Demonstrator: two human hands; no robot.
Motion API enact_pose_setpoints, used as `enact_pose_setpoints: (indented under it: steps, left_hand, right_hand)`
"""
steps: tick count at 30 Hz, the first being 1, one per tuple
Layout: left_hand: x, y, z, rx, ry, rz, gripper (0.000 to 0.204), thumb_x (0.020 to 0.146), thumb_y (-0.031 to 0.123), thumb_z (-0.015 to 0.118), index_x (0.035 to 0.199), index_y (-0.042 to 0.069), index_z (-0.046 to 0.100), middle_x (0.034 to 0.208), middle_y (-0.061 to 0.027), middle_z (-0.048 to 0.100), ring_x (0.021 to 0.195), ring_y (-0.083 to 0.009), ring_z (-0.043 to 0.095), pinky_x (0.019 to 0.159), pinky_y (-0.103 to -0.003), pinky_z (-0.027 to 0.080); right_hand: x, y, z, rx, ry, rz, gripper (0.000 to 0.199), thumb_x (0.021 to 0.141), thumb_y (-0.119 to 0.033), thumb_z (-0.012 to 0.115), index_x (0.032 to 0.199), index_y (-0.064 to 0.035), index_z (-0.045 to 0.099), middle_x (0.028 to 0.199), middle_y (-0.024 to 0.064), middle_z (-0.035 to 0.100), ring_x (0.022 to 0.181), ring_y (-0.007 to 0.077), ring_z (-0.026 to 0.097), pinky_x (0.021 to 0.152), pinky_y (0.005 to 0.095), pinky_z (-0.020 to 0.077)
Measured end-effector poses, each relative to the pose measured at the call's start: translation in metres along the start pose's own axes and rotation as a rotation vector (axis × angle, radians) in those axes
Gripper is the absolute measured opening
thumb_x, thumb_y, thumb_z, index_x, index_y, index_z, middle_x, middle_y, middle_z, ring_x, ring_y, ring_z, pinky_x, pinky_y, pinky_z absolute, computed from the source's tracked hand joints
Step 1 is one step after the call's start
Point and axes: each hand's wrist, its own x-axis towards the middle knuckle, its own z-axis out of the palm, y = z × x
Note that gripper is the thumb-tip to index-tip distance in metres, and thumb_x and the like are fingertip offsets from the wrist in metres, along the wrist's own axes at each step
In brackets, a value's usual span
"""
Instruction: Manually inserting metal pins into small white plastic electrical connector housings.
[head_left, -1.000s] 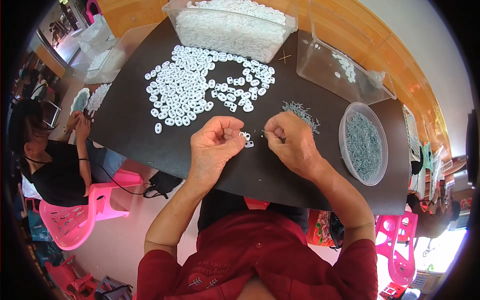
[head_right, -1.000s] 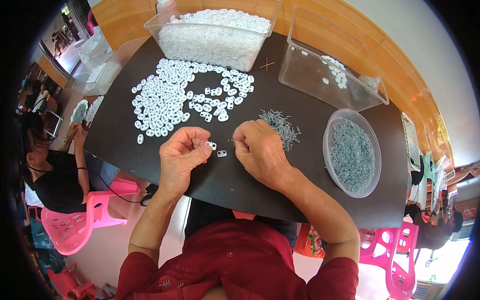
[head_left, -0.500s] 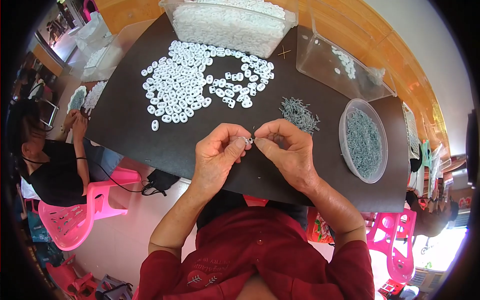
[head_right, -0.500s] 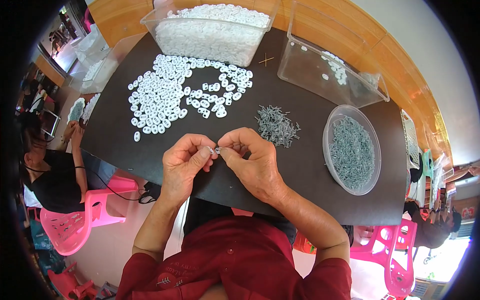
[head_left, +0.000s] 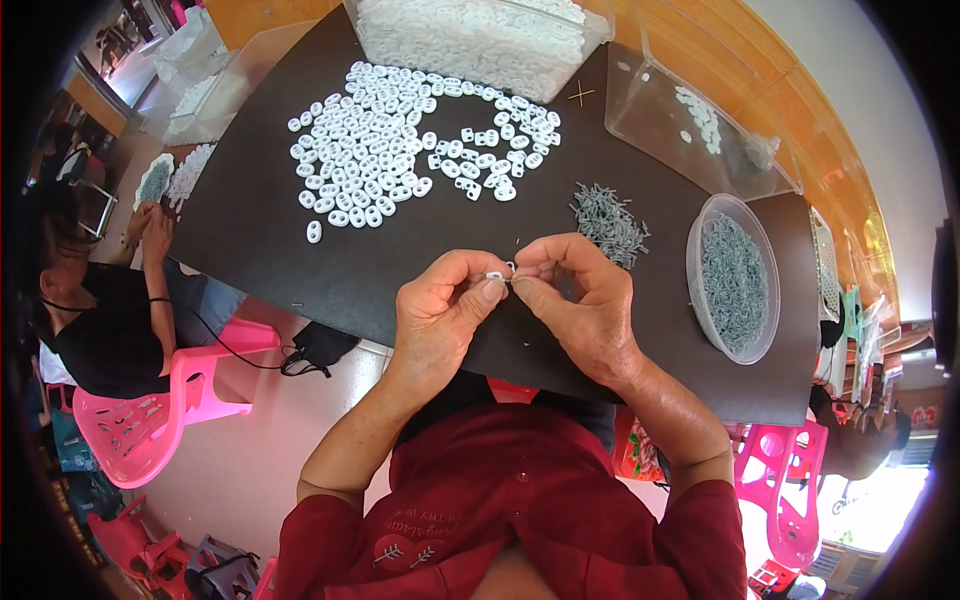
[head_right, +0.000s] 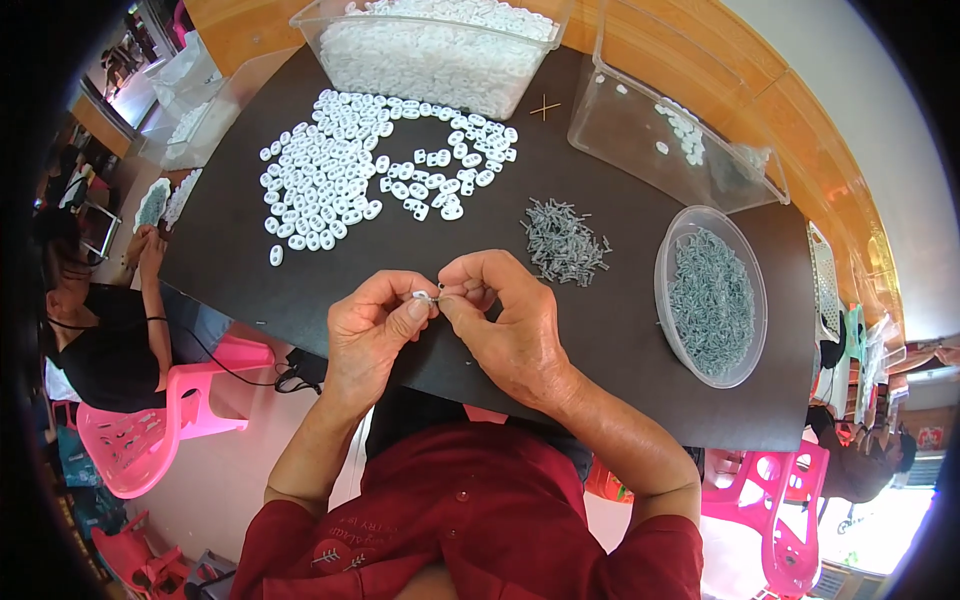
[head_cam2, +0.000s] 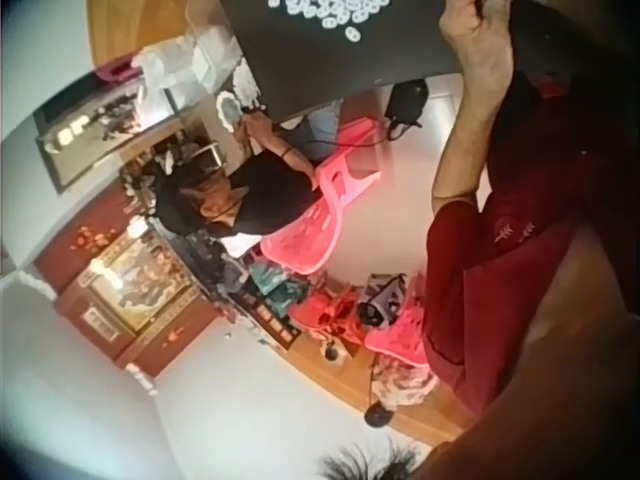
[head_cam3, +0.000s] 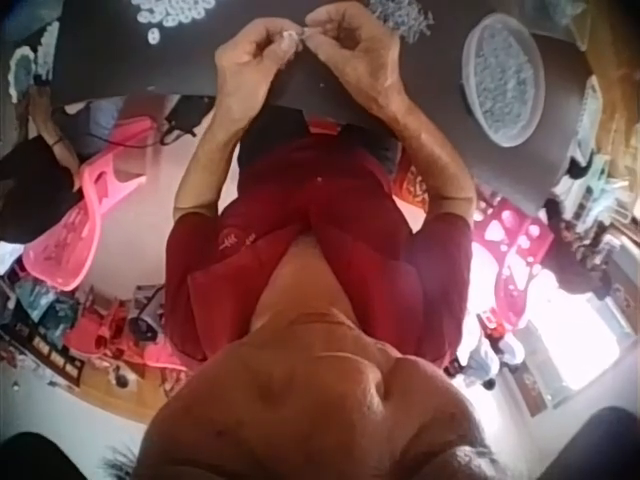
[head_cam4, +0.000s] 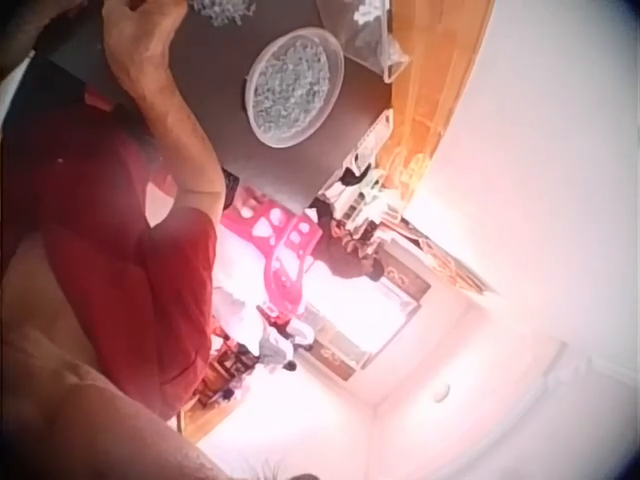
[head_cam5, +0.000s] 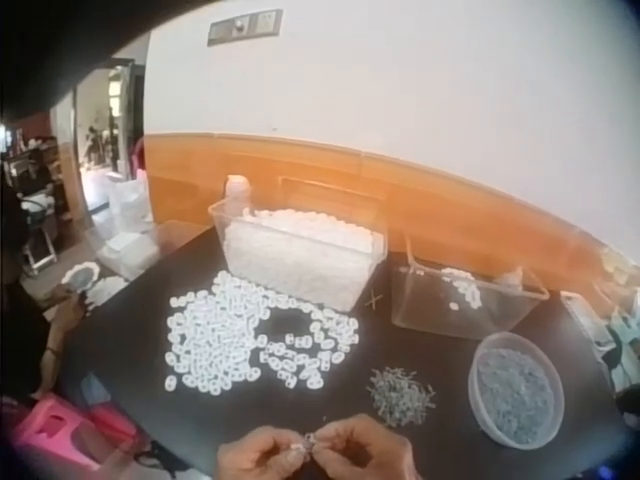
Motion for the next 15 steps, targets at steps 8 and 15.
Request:
enact_pose_setpoints:
  steps: [8, 15]
  left_hand:
    - [-0.003, 0.0003, -0.0018, 0.225, 0.035, 0.09, 0.009, 0.09, 0.006, 0.06, 0.095, -0.001, 0.062, 0.083, -0.0008, 0.056, 0.072, -0.0063, 0.051, 0.063, -0.02, 0.042]
    - [-0.0031, -0.0006, -0.0027, 0.291, 0.046, 0.157, 0.007, 0.089, 0.004, 0.061, 0.093, -0.001, 0.062, 0.08, -0.0026, 0.056, 0.07, -0.0086, 0.052, 0.064, -0.022, 0.043]
  right_hand:
    - [-0.0002, 0.001, 0.0025, 0.025, -0.004, 0.004, 0.017, 0.081, 0.004, 0.064, 0.098, 0.0011, 0.06, 0.085, 0.0001, 0.058, 0.078, 0.0058, 0.053, 0.07, 0.0207, 0.044]
    - [-0.0014, -0.0008, 0.0045, 0.063, -0.007, 0.036, 0.016, 0.082, 0.003, 0.064, 0.097, 0.0003, 0.06, 0.085, -0.0004, 0.058, 0.078, 0.0048, 0.052, 0.07, 0.0204, 0.0439]
